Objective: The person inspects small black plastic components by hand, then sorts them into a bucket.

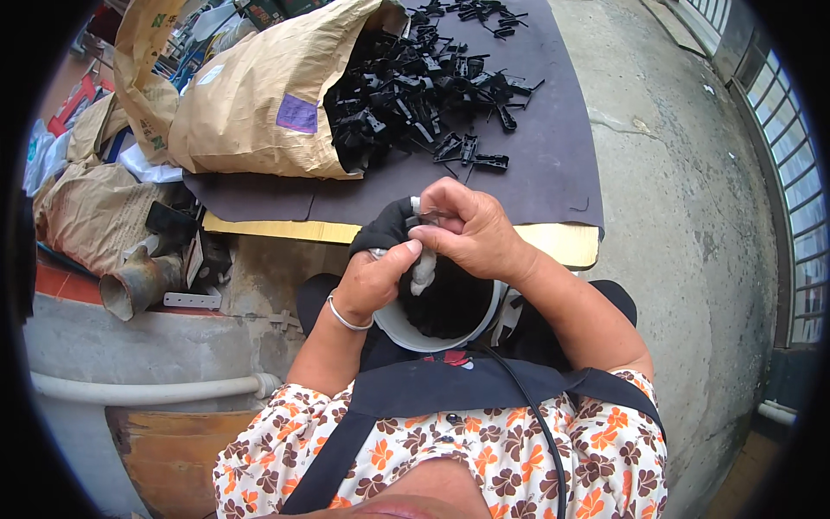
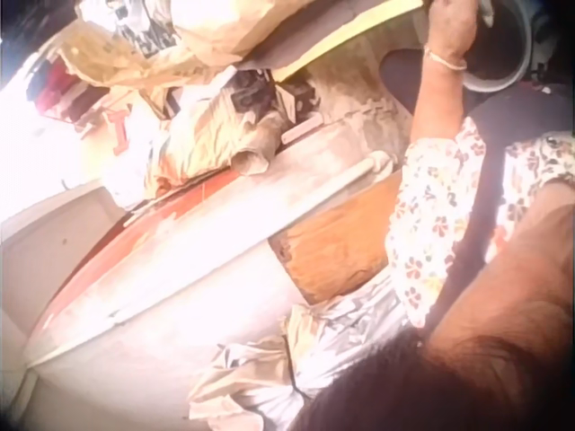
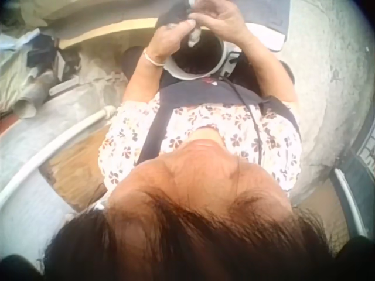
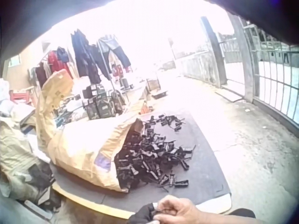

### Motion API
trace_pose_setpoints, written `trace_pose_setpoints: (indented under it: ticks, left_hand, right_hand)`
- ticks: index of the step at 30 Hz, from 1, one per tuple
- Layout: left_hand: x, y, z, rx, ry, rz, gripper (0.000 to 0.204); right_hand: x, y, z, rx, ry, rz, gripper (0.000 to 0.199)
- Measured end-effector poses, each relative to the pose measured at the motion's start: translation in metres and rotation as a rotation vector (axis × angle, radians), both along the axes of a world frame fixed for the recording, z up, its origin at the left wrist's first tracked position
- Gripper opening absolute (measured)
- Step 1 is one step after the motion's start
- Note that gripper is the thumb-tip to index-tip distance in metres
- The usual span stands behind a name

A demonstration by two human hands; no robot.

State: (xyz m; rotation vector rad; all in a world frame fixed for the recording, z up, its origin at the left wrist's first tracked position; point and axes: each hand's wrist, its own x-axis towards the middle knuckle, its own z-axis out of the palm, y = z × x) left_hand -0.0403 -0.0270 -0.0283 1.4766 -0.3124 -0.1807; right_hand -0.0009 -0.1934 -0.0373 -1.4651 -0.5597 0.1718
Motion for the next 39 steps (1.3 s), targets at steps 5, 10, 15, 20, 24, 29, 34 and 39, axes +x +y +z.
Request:
trace_pose_setpoints:
  ticks: [5, 10, 15, 20, 24, 29, 34, 39]
  left_hand:
    - [0.0, 0.004, 0.003, -0.08, 0.107, 0.031, 0.024]
    - [0.0, 0.001, 0.002, 0.142, 0.082, 0.114, 0.02]
    - [0.005, -0.002, -0.007, 0.422, -0.379, 0.183, 0.02]
    - [0.002, -0.002, -0.011, 0.583, -0.513, 0.269, 0.017]
    - [-0.004, 0.003, 0.002, 0.762, -0.43, 0.275, 0.024]
    - [0.006, 0.018, -0.005, 0.883, -0.662, 0.404, 0.026]
    - [0.013, 0.02, 0.0, 0.816, -0.702, 0.501, 0.029]
    - [0.023, 0.005, 0.011, 0.809, -0.776, 0.204, 0.042]
  right_hand:
    - [0.003, -0.008, 0.004, -0.204, -0.145, -0.008, 0.013]
    - [0.001, -0.007, 0.008, -0.32, -0.151, 0.033, 0.023]
    - [-0.001, -0.002, 0.008, -0.385, -0.177, -0.025, 0.023]
    - [-0.003, 0.008, -0.008, -0.274, -0.211, -0.044, 0.023]
    - [0.02, -0.019, 0.007, -0.619, -0.26, -0.154, 0.023]
    - [0.044, -0.042, -0.01, -1.084, -0.276, -0.55, 0.027]
    - [0.034, -0.037, -0.004, -1.009, -0.387, -0.391, 0.024]
    - [0.019, -0.03, 0.007, -0.77, -0.463, -0.129, 0.022]
